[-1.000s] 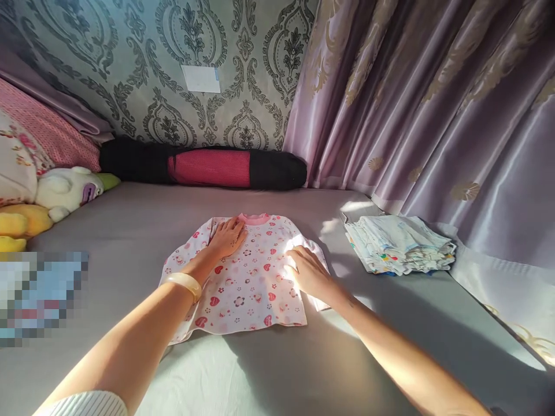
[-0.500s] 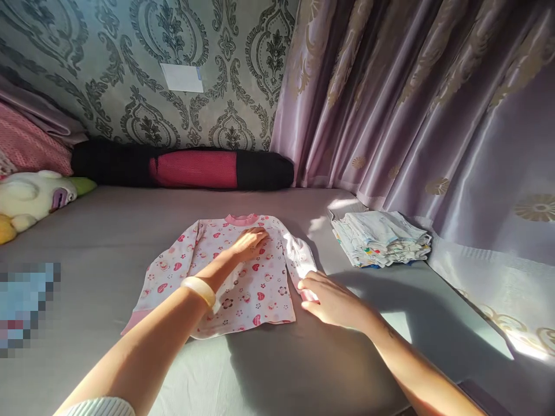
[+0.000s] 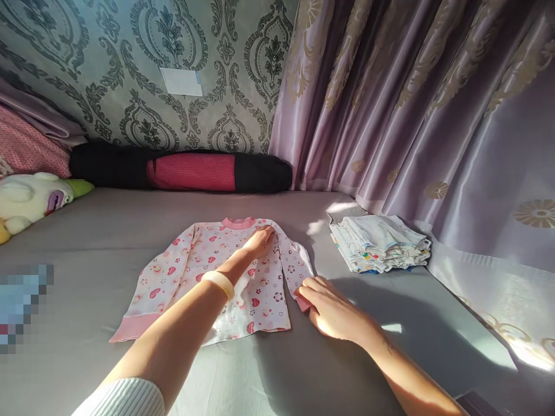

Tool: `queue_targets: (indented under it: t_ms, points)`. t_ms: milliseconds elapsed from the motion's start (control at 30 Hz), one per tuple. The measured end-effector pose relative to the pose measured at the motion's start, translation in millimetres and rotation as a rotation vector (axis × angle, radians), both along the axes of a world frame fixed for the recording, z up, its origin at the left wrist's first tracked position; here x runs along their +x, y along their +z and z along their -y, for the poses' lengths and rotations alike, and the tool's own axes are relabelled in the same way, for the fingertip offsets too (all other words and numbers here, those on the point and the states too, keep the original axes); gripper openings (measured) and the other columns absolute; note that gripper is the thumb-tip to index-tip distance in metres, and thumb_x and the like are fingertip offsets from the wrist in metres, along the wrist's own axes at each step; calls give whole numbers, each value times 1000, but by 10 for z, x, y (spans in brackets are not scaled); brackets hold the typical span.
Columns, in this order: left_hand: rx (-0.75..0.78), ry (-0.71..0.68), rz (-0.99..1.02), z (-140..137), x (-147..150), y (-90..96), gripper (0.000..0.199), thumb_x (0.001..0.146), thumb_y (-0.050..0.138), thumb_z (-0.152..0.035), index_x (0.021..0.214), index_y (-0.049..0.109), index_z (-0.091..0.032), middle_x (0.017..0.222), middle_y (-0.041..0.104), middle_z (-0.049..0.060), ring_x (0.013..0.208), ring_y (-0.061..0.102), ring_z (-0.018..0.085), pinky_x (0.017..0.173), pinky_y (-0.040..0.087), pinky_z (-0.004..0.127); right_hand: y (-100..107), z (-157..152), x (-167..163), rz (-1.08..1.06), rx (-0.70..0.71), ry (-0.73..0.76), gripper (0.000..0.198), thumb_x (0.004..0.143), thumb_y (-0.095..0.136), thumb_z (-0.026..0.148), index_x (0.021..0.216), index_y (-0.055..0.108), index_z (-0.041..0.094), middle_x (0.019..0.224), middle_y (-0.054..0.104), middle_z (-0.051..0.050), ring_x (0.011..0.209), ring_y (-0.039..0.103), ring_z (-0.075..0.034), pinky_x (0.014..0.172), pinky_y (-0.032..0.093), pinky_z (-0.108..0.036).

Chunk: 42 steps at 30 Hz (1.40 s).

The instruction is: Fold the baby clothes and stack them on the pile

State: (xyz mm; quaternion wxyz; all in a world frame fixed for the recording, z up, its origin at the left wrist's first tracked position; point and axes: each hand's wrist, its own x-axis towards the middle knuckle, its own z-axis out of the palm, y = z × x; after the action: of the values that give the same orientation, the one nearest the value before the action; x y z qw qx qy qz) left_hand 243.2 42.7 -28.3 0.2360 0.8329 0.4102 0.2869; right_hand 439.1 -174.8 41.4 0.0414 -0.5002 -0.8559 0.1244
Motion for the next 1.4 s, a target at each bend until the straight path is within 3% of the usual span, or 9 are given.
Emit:
queue_targets:
  t_ms: [200,333,400,500,633,800,933,1233,1400]
  points:
    - [83,44,-52,11,80,-113,35,87,40,-10,114,61,-18,121,66,11,110,60,24,100,47,41,-96,-55,47,-97,1,-73,32,80,44,1,99,60,21,103,59,-6,98,56,-19,86,44,-31]
    - [164,54,-116,2,80,-185,40,87,41,-10,122,60,-16,130,63,14,119,59,25,104,46,40,-110,-165,111,-246,-87,-155,24,85,42,7,80,61,21,96,63,-3,88,59,-16,79,43,-28]
    - [187,58,-140,-7,73,-208,42,88,41,-11,125,59,-16,133,62,14,122,58,25,107,45,39,-106,-258,163,-365,-147,-238,23,87,44,14,76,62,22,90,64,-1,82,60,-16,76,43,-28]
    - [206,63,-164,-11,67,-230,41,90,41,-14,128,59,-18,137,60,12,127,54,25,110,42,40,-97,-436,286,-609,-203,-400,19,84,51,23,92,68,22,87,68,-1,82,61,-18,75,44,-29]
    - [201,76,-193,7,73,-237,41,95,39,-22,132,56,-21,141,58,9,133,50,24,113,39,41,-62,-682,508,-999,-198,-575,21,77,62,33,93,69,21,85,70,-3,84,62,-20,74,48,-31]
    - [148,74,-254,46,82,-196,45,97,37,-26,139,53,-19,148,51,10,140,42,27,117,34,45,9,-942,765,-1331,-200,-743,24,65,65,27,89,66,22,78,69,-1,74,61,-17,61,49,-26]
    - [107,75,-276,74,93,-172,46,98,36,-27,141,51,-20,151,47,10,142,38,30,117,30,50,97,-1111,867,-1475,-151,-844,17,68,60,24,85,61,23,76,67,0,69,59,-15,54,46,-23]
    - [107,47,-208,90,84,-172,43,95,46,-32,137,54,-24,149,49,11,140,38,34,115,29,53,334,-1392,1014,-1419,-71,-1116,4,78,56,18,79,54,22,67,61,2,60,58,-11,52,46,-19]
    - [160,62,-138,167,67,-65,33,91,54,-31,122,61,-22,131,58,11,122,51,28,106,41,42,320,-1414,1072,-1257,46,-1169,7,77,57,13,80,59,20,63,60,3,56,55,-11,51,46,-20]
